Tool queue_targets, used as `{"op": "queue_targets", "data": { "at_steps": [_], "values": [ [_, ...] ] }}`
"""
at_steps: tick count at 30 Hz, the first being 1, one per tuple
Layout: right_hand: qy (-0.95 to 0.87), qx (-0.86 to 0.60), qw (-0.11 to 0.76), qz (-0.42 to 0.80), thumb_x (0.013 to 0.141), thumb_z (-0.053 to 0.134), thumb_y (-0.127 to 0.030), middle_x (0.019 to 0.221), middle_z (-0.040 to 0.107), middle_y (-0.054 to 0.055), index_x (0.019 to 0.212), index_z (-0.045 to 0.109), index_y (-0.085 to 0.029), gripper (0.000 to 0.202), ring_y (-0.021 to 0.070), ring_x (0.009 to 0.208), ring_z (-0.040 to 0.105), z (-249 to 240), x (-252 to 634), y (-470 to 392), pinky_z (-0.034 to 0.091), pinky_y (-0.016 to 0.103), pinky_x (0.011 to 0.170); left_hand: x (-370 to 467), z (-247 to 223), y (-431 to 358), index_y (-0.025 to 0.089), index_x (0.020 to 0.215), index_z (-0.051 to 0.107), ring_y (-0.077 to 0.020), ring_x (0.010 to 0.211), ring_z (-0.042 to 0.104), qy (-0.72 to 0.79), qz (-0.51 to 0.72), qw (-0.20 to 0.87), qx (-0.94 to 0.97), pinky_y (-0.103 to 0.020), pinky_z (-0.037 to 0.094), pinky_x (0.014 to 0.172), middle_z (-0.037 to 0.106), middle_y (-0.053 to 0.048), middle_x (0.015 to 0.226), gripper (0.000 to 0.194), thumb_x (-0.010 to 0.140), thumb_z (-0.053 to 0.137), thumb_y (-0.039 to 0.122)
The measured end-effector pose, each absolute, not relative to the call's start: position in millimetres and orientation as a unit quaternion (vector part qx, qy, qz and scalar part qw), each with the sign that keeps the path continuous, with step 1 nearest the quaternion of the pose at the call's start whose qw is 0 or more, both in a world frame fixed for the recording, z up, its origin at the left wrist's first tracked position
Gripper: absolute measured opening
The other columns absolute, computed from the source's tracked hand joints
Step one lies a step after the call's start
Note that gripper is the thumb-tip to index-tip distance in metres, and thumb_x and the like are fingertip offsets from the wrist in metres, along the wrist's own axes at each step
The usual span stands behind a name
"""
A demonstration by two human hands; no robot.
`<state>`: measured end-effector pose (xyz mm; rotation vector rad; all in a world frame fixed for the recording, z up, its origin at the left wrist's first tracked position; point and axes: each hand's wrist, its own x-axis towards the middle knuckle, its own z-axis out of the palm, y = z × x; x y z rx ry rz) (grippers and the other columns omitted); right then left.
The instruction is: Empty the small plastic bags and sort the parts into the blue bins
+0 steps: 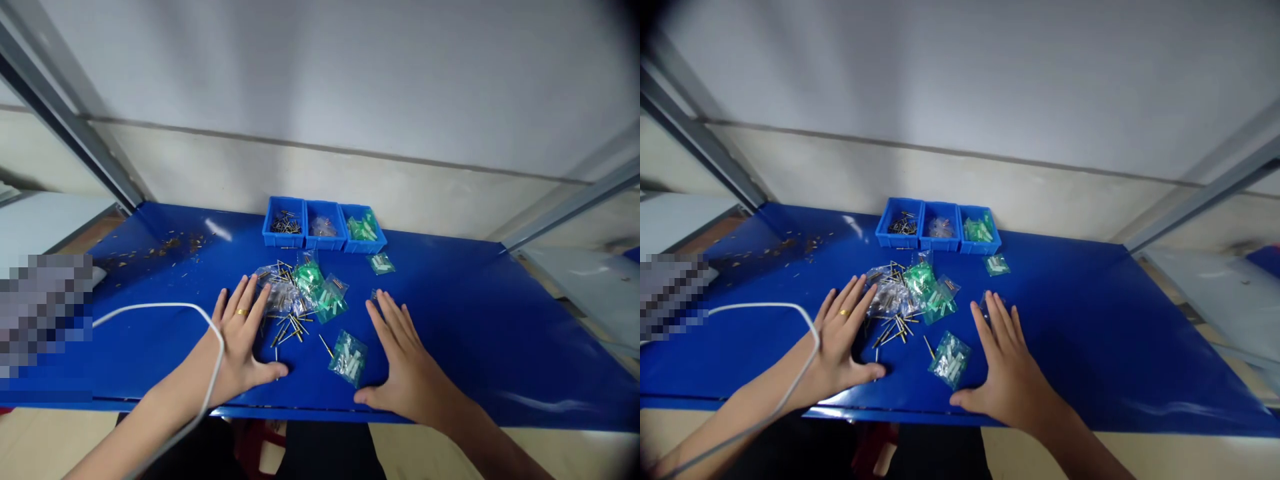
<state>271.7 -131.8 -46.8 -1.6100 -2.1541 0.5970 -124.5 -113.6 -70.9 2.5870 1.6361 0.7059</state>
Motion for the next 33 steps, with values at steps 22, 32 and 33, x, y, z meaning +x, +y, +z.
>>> {"op": "queue_targets", "data": {
  "at_steps": [22, 32, 33],
  "values": [
    [-0.764, -0.629, 0.129, 0.071, 0.085, 0.086, -0.091, 0.203, 0.014, 0.027, 0.196, 0.015, -0.021, 0.15, 0.051, 0.19, 0.003, -54, 254, -52, 0.005, 0.081, 0.15, -89, -53, 2, 0.014, 0.181, 0.047, -0.0581, 0.17, 0.047, 0.49, 0.233, 0.101, 0.834, -0.078, 0.044, 0.14, 0.052, -0.031, 0.181, 0.128, 0.087, 0.084, 0.092],
    [-0.805, -0.549, 0.164, 0.152, 0.094, 0.09, -0.07, 0.19, 0.046, 0.019, 0.192, 0.032, -0.036, 0.118, 0.0444, 0.182, 0.038, -40, 255, -46, 0.041, 0.07, 0.146, -80, -46, 4, 0.011, 0.182, 0.049, -0.0599, 0.165, 0.05, 0.515, 0.184, 0.094, 0.832, -0.078, 0.042, 0.138, 0.054, -0.031, 0.18, 0.126, 0.09, 0.082, 0.09],
    [-0.812, -0.534, 0.171, 0.161, 0.096, 0.09, -0.066, 0.186, 0.05, 0.018, 0.191, 0.033, -0.038, 0.114, 0.0439, 0.179, 0.043, -38, 254, -47, 0.045, 0.069, 0.143, -79, -45, 5, 0.01, 0.183, 0.049, -0.0605, 0.164, 0.05, 0.519, 0.182, 0.098, 0.83, -0.078, 0.043, 0.137, 0.054, -0.031, 0.18, 0.127, 0.089, 0.082, 0.089]
  ]
}}
